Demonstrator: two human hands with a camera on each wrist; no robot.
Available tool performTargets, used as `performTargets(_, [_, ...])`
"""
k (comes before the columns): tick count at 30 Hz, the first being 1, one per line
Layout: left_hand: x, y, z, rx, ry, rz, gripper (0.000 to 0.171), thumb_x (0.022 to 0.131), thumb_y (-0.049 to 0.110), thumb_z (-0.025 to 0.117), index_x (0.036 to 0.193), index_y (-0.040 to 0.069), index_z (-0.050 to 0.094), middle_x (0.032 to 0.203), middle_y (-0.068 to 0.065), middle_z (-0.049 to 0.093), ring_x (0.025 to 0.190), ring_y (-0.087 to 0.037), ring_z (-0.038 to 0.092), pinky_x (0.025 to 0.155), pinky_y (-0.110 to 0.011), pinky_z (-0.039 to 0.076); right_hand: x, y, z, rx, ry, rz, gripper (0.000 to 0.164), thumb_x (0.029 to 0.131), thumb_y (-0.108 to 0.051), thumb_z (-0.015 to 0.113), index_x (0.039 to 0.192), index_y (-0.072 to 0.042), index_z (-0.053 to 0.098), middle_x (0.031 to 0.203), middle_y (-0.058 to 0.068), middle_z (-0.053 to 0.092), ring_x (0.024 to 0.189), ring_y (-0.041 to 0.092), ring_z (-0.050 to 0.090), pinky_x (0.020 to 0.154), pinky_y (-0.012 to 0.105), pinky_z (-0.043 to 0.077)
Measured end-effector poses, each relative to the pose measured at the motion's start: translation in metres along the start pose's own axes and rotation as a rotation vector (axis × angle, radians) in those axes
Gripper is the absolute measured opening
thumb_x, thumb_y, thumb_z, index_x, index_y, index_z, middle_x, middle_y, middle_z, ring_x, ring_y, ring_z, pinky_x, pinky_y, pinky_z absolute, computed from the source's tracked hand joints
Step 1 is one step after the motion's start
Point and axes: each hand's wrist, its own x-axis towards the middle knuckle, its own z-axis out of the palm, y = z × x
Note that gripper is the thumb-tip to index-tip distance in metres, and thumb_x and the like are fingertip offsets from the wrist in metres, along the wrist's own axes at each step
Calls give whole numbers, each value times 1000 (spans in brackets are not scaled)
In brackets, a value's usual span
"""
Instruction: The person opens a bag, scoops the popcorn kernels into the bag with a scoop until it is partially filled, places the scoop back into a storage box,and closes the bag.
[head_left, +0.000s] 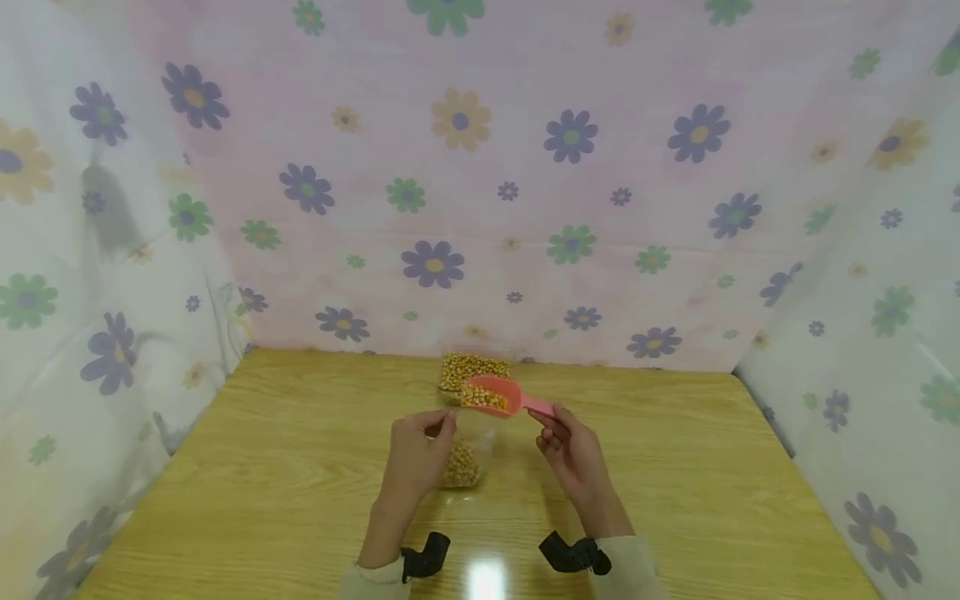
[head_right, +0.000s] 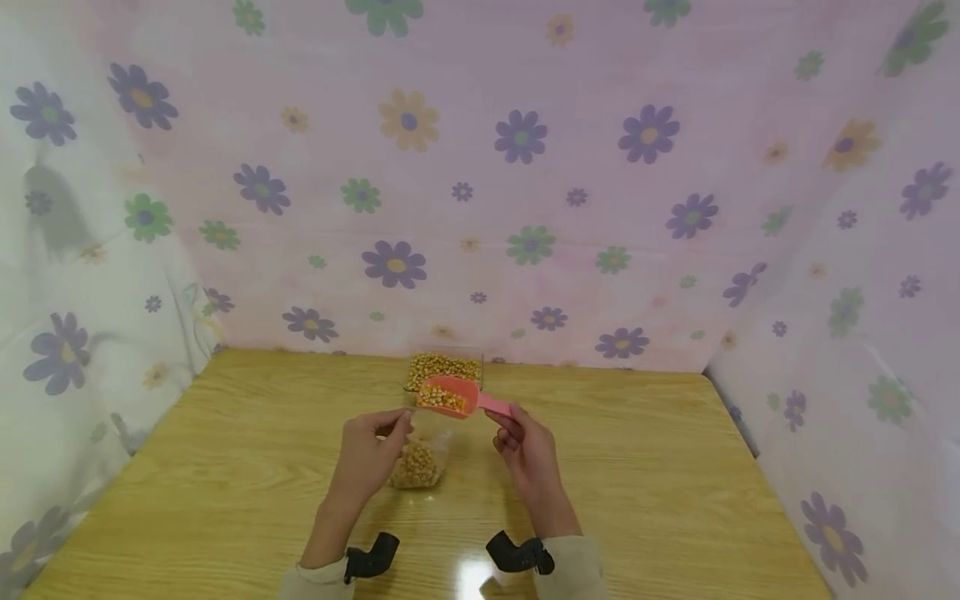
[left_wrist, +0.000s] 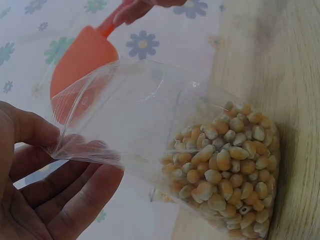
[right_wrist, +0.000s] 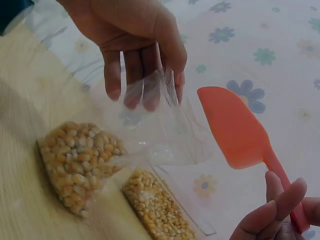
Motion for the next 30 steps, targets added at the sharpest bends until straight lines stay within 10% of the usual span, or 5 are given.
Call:
performTargets(22, [1, 0, 0, 30, 7, 15, 20, 100, 9, 64, 103, -4, 79, 75, -7, 72, 69, -14, 66, 61, -24, 54, -28, 11, -5, -175, 59, -105, 29, 107, -21, 54, 90, -12, 77, 81, -2, 78, 61, 5, 58, 65, 21, 52])
performTargets(30, [0, 3, 0, 32, 7, -25, 19, 100, 10, 65, 101, -1, 80, 73, -3, 70, 68, -12, 64, 59, -24, 52, -30, 9, 1, -307, 108, -122, 30, 106, -25, 58, 108, -2, 76, 83, -3, 78, 63, 5, 60, 67, 22, 54])
